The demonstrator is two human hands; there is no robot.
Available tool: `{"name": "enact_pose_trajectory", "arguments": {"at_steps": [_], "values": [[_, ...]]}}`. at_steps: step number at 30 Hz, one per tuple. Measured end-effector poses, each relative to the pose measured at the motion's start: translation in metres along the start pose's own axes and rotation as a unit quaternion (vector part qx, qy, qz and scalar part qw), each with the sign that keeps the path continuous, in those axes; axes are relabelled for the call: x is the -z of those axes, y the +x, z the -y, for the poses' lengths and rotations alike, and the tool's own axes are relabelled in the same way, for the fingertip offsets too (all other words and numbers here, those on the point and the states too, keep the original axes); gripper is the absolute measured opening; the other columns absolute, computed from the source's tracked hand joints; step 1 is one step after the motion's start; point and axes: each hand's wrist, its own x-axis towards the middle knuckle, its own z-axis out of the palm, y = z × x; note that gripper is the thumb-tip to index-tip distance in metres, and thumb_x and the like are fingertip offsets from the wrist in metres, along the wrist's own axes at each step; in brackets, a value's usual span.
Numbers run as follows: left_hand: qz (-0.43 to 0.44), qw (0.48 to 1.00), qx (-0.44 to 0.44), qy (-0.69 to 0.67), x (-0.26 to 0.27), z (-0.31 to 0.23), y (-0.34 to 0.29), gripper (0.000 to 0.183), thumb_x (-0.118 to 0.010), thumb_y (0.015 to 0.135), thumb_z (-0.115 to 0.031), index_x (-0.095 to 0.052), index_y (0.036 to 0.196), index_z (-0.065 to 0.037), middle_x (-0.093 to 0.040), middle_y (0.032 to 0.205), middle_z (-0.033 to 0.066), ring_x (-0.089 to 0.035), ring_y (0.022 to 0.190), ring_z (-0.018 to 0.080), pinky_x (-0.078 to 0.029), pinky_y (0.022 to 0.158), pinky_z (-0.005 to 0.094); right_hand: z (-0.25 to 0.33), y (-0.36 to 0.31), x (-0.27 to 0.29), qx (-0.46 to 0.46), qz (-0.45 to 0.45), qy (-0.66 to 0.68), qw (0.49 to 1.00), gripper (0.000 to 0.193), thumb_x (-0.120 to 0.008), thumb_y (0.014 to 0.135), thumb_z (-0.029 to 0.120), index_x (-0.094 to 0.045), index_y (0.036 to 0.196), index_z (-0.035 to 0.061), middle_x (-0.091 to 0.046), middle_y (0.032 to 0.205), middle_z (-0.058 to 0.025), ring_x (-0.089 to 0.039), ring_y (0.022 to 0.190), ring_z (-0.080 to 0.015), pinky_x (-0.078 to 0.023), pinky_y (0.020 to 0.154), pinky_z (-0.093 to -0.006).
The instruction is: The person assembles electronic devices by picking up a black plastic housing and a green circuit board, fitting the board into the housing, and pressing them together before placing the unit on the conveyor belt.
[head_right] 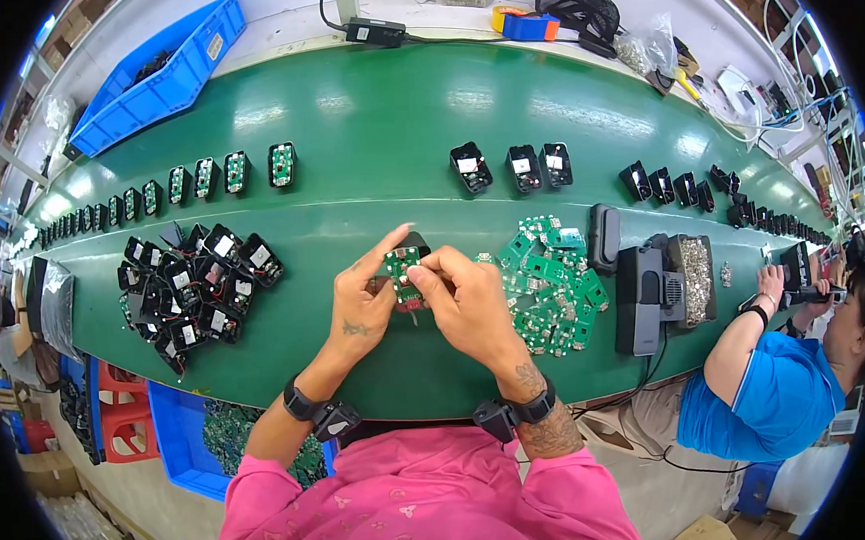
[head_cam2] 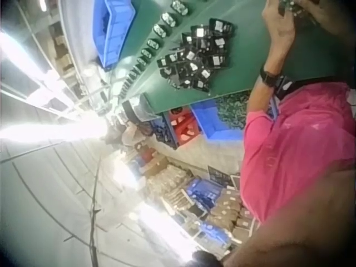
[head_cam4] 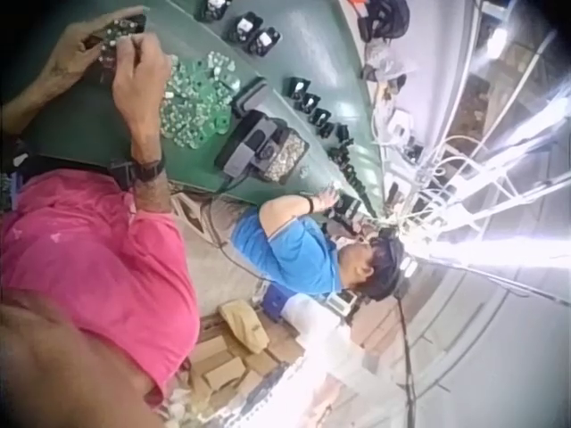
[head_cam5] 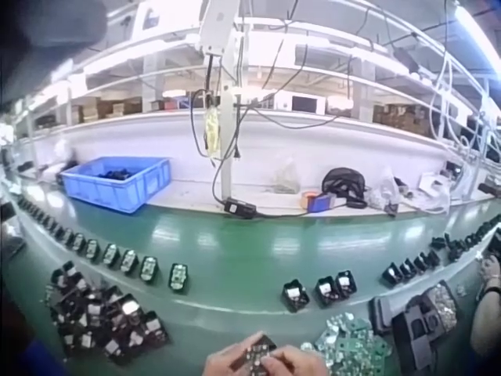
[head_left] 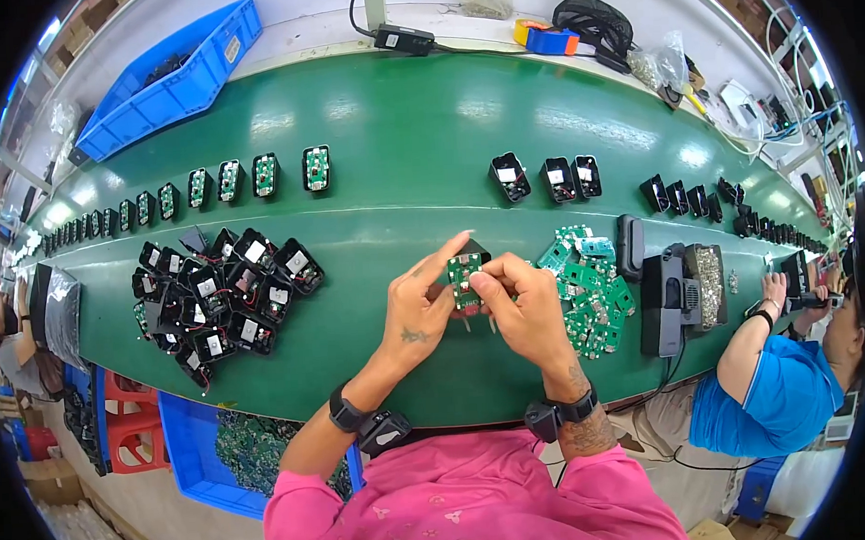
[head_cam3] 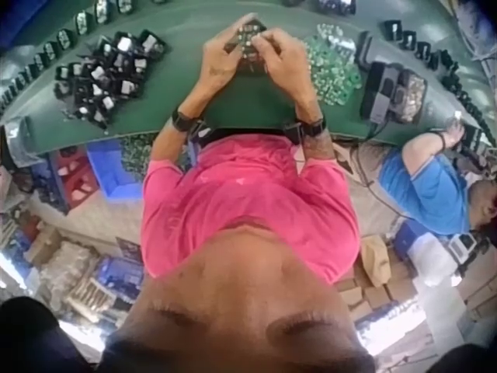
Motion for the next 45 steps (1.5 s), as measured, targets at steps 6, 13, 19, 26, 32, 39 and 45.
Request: {"name": "enact_pose_trajectory", "arguments": {"at_steps": [6,13,19,26,32,39,45], "values": [[-0.085,0.996,-0.021,0.028,-0.009,0.0,-0.004,0.058,-0.051,0.09,0.01,-0.049,0.144,-0.009,-0.067,0.114,0.017,-0.069,0.083,0.0185,-0.057,0.067,0.0309,0.001,0.002,-0.001,-0.054,0.005,-0.004,0.999,0.018,-0.065,0.097,0.013,-0.063,0.087,-0.002,-0.064,0.064,-0.0026,-0.06,0.055,-0.0065,-0.044,0.047,-0.0227],[-0.049,0.994,-0.069,0.072,-0.001,0.007,0.003,0.054,-0.051,0.089,0.011,-0.051,0.14,-0.007,-0.067,0.113,0.0151,-0.069,0.076,0.0171,-0.056,0.065,0.0308,-0.011,0.005,-0.003,-0.057,-0.012,-0.017,0.998,0.021,-0.068,0.096,0.015,-0.064,0.083,-0.0019,-0.063,0.061,-0.002,-0.058,0.054,-0.0055,-0.043,0.046,-0.0227],[0.018,0.989,0.028,-0.141,0.005,0.004,0.003,0.044,-0.056,0.094,-0.001,-0.053,0.138,-0.005,-0.066,0.113,0.0129,-0.07,0.072,0.0148,-0.057,0.059,0.0252,-0.012,0.006,-0.002,-0.063,-0.021,-0.034,0.997,0.024,-0.07,0.094,0.016,-0.063,0.08,-0.0021,-0.062,0.059,-0.0018,-0.055,0.052,-0.0052,-0.042,0.045,-0.0235],[0.025,0.986,0.112,-0.123,0.008,0.003,0.004,0.04,-0.055,0.103,-0.019,-0.048,0.137,-0.001,-0.063,0.109,0.0159,-0.072,0.067,0.0211,-0.058,0.052,0.0241,-0.01,0.007,-0.009,-0.035,-0.008,-0.069,0.997,0.026,-0.065,0.096,0.018,-0.061,0.111,-0.0033,-0.065,0.072,-0.0108,-0.062,0.062,-0.0149,-0.048,0.057,-0.031],[0.013,0.985,0.122,-0.118,0.003,0.007,0.003,0.035,-0.049,0.104,-0.016,-0.049,0.136,-0.001,-0.064,0.099,0.0135,-0.071,0.063,0.0192,-0.057,0.051,0.0253,-0.022,0.007,-0.017,0.013,-0.006,-0.085,0.996,0.034,-0.057,0.099,0.016,-0.057,0.129,-0.0008,-0.068,0.085,-0.0181,-0.067,0.07,-0.0276,-0.053,0.066,-0.0363],[-0.007,0.987,0.132,-0.094,0.003,0.002,0.003,0.029,-0.047,0.103,-0.011,-0.054,0.129,-0.002,-0.064,0.084,0.0094,-0.068,0.058,0.0161,-0.056,0.049,0.0266,-0.023,0.007,-0.019,0.015,0.005,-0.119,0.993,0.036,-0.054,0.1,0.015,-0.054,0.132,-0.0003,-0.068,0.085,-0.02,-0.069,0.071,-0.0308,-0.053,0.068,-0.0376],[-0.031,0.995,0.079,-0.052,0.004,0.001,0.002,0.029,-0.049,0.101,-0.007,-0.055,0.129,-0.003,-0.066,0.085,0.0092,-0.067,0.057,0.0139,-0.055,0.048,0.0259,-0.02,0.008,-0.029,0.0,-0.006,-0.008,1.0,0.037,-0.056,0.099,0.012,-0.054,0.134,0.0006,-0.065,0.084,-0.0146,-0.065,0.073,-0.0191,-0.052,0.068,-0.034]]}}
